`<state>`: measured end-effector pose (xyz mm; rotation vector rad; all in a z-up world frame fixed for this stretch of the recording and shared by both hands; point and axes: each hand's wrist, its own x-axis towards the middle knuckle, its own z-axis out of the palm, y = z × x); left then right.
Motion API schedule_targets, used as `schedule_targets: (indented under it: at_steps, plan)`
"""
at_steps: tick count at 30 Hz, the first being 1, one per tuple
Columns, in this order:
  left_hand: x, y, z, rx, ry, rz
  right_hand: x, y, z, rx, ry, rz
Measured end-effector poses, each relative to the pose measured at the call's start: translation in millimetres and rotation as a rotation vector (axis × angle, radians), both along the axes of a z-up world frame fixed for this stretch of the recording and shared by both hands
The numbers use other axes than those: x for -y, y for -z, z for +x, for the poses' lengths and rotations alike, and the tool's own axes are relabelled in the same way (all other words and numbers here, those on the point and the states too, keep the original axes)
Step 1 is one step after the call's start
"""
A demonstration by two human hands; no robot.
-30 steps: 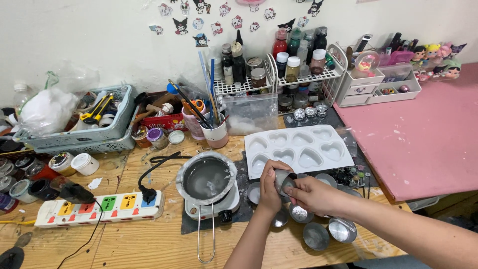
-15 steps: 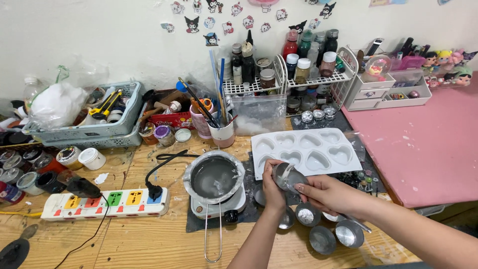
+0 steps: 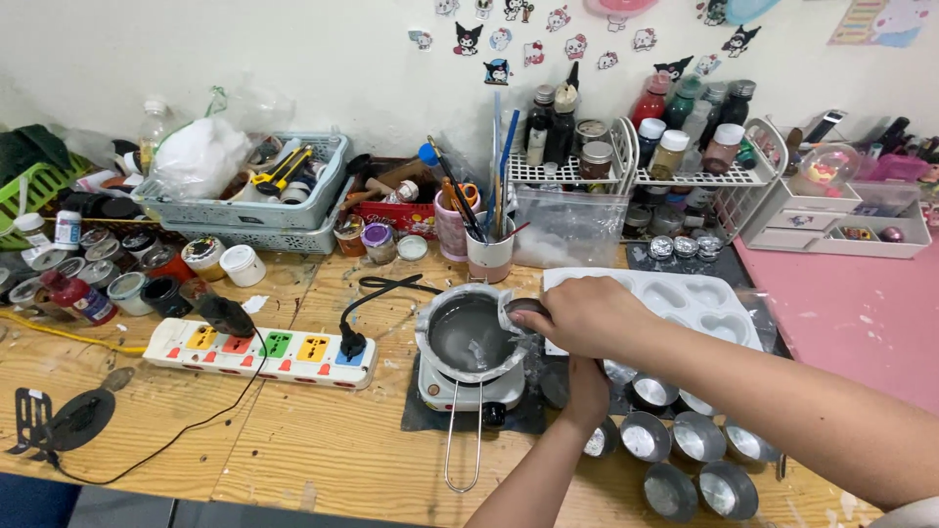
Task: Pouring melted wax from a heated container into individual metal molds using a spoon.
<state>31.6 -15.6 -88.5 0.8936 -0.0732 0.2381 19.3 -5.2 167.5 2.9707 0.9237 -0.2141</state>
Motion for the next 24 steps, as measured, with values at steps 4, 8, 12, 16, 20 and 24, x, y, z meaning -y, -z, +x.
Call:
schedule_targets:
  at_steps: [4,8,12,16,20,24]
  plan:
    - [-6,-38,-16,-0.13,0.135,-0.146,-17,1,7,0.145,-0.127,-0.119]
    - [-4,-27,-11,-0.248,0.158,-0.083,-25,-3,9,0.162,-0.17,-0.236]
    - [-1,-18,-7,-0.186,0.085,0.006,-30,-2,16,0.206,-0.218,-0.221]
    - [3,5,1,-0.092,0.09,0.003,-31,-10,15,0.251,-0.237,-0.321]
    - [-16,-76,-30,-0.279,0.219,-0.133,-16,-18,17,0.272,-0.186,-0.292]
    - [-16,-46,-18,-0.413,0.31,-0.146,35,-21,25,0.156,-0.105,-0.085]
